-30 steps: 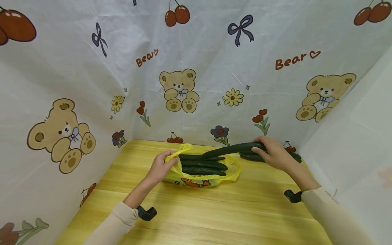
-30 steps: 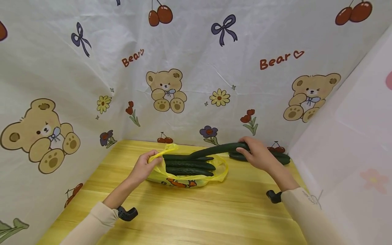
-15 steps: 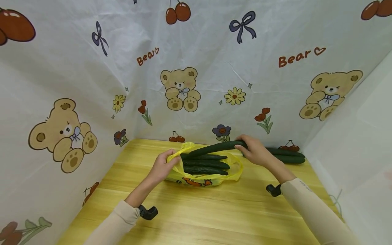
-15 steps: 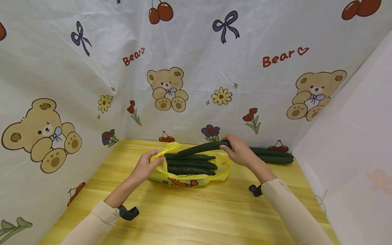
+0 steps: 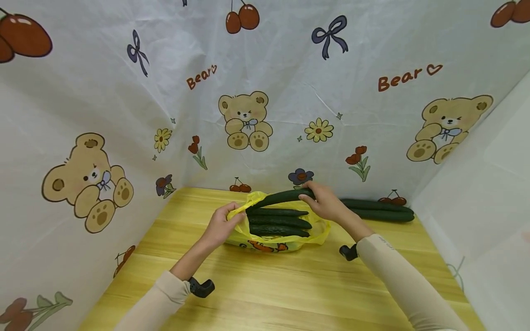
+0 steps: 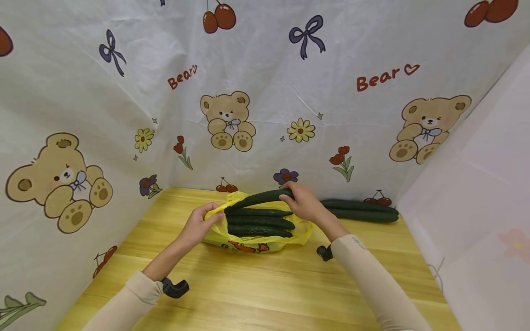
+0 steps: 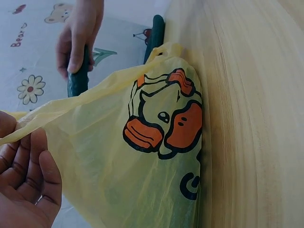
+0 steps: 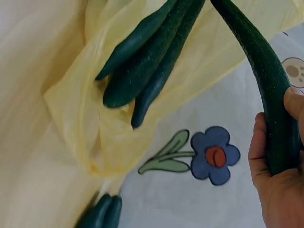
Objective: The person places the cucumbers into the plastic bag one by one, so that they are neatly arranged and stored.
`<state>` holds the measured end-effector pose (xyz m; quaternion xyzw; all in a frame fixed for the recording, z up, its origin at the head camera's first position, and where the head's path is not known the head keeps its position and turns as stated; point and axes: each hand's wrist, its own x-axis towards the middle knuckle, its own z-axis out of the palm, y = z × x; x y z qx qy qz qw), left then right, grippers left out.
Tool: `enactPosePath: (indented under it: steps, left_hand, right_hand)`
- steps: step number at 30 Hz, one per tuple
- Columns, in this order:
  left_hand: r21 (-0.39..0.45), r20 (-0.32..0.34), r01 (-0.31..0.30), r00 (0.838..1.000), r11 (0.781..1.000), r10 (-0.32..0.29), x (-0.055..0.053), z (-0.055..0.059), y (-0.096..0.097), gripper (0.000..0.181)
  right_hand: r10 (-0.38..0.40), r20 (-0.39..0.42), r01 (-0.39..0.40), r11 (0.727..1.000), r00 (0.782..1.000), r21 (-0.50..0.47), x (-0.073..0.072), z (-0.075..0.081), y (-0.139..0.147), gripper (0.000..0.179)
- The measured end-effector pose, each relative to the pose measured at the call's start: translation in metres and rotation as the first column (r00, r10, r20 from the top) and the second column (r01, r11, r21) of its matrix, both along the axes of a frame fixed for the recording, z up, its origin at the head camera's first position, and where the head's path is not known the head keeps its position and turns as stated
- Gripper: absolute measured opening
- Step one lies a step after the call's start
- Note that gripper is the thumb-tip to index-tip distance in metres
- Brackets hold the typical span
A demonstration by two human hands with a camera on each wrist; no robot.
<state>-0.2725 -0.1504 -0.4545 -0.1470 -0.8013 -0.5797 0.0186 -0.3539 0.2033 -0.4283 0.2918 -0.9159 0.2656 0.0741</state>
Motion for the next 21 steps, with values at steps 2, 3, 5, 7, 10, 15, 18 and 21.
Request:
enactPosePath:
  steps: [2, 3, 5, 7, 10, 15, 18, 21]
  left_hand:
    - [-0.002, 0.000, 0.004, 1.000, 1.000, -0.004, 0.000, 0.000, 0.000, 0.020]
    - [-0.002, 0.001, 0.003, 1.000, 1.000, -0.003, 0.000, -0.001, 0.001, 0.020]
    - [-0.006, 0.002, 0.002, 1.000, 1.000, -0.002, 0.000, -0.001, 0.001, 0.021]
    - [-0.010, 0.003, 0.005, 1.000, 1.000, -0.005, -0.001, -0.001, 0.002, 0.022]
    - [-0.017, -0.002, 0.008, 1.000, 1.000, -0.008, -0.001, -0.001, 0.002, 0.022]
    - [-0.018, -0.011, 0.001, 1.000, 1.000, -0.001, 0.000, -0.001, 0.003, 0.020]
    - [-0.014, -0.008, 0.001, 1.000, 1.000, -0.001, -0.001, -0.001, 0.003, 0.020]
    - [-0.016, -0.003, 0.001, 1.000, 1.000, -0.001, -0.001, -0.001, 0.002, 0.021]
  right_hand:
    - [0.005, 0.011, -0.005, 1.000, 1.000, -0.014, -0.002, -0.004, -0.006, 0.039]
    - [0.009, 0.021, -0.009, 1.000, 1.000, -0.022, -0.003, -0.007, -0.009, 0.039]
    - [0.012, 0.040, -0.011, 0.999, 0.999, -0.035, -0.005, -0.011, -0.014, 0.040]
    - [0.013, 0.045, -0.011, 0.999, 0.999, -0.036, -0.006, -0.016, -0.019, 0.040]
    - [-0.001, 0.053, 0.003, 0.999, 0.999, -0.035, -0.007, -0.020, -0.026, 0.039]
    - [0.006, 0.044, -0.005, 0.999, 0.999, -0.038, -0.010, -0.016, -0.037, 0.038]
    - [0.035, 0.046, -0.034, 0.999, 0.998, -0.020, -0.011, -0.011, -0.043, 0.038]
    - [0.036, 0.057, -0.037, 0.999, 0.998, 0.019, -0.014, -0.009, -0.045, 0.037]
